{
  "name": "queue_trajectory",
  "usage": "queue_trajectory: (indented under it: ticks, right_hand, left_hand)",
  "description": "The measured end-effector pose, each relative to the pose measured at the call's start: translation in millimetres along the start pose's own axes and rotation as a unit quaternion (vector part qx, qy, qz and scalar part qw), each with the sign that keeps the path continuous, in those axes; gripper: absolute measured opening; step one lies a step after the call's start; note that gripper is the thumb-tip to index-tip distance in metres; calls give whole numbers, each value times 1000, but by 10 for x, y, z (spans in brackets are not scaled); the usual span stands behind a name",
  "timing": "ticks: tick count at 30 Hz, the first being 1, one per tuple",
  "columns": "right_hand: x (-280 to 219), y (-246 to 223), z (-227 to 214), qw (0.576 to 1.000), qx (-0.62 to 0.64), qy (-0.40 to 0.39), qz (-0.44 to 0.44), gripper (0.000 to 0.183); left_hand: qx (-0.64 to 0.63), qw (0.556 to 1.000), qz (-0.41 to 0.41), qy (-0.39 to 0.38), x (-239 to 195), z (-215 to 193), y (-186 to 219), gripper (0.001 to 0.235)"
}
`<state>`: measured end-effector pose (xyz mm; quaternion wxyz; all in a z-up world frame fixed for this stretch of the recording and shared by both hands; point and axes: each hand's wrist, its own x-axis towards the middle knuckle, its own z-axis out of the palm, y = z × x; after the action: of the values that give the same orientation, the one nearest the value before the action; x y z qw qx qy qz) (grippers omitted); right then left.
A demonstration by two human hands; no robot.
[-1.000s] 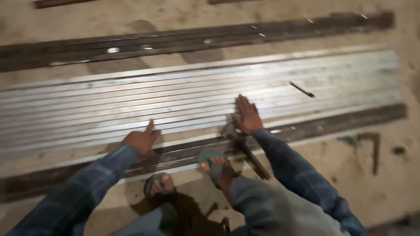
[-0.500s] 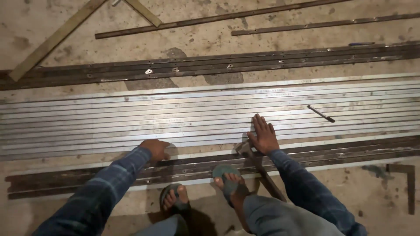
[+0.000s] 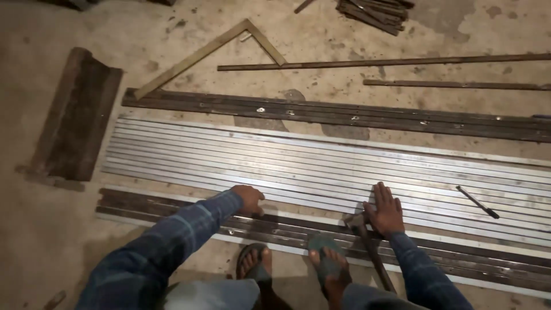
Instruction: Hammering and marking metal strips to straighten them on a concrete floor.
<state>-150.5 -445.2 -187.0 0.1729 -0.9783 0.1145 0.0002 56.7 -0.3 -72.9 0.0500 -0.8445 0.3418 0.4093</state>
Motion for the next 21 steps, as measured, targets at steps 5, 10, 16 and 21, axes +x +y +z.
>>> queue_trajectory:
  ticks: [5, 10, 16, 21]
  right_hand:
    - [-74, 9, 74, 999, 6, 35, -16, 81]
    - [1, 121, 337, 998, -21, 66, -9, 81]
    - [39, -130, 261, 995, 30, 72, 55, 76]
    - [-197, -366, 269, 989, 61, 125, 39, 63]
  left_hand:
    - [-10, 1000, 2, -8, -151, -180, 223, 75]
    - [92, 995, 24, 42, -14, -484, 162, 69]
    - [153, 980, -56, 118, -605, -1417, 266, 46]
    - [41, 981, -100, 159, -83, -807, 93, 56]
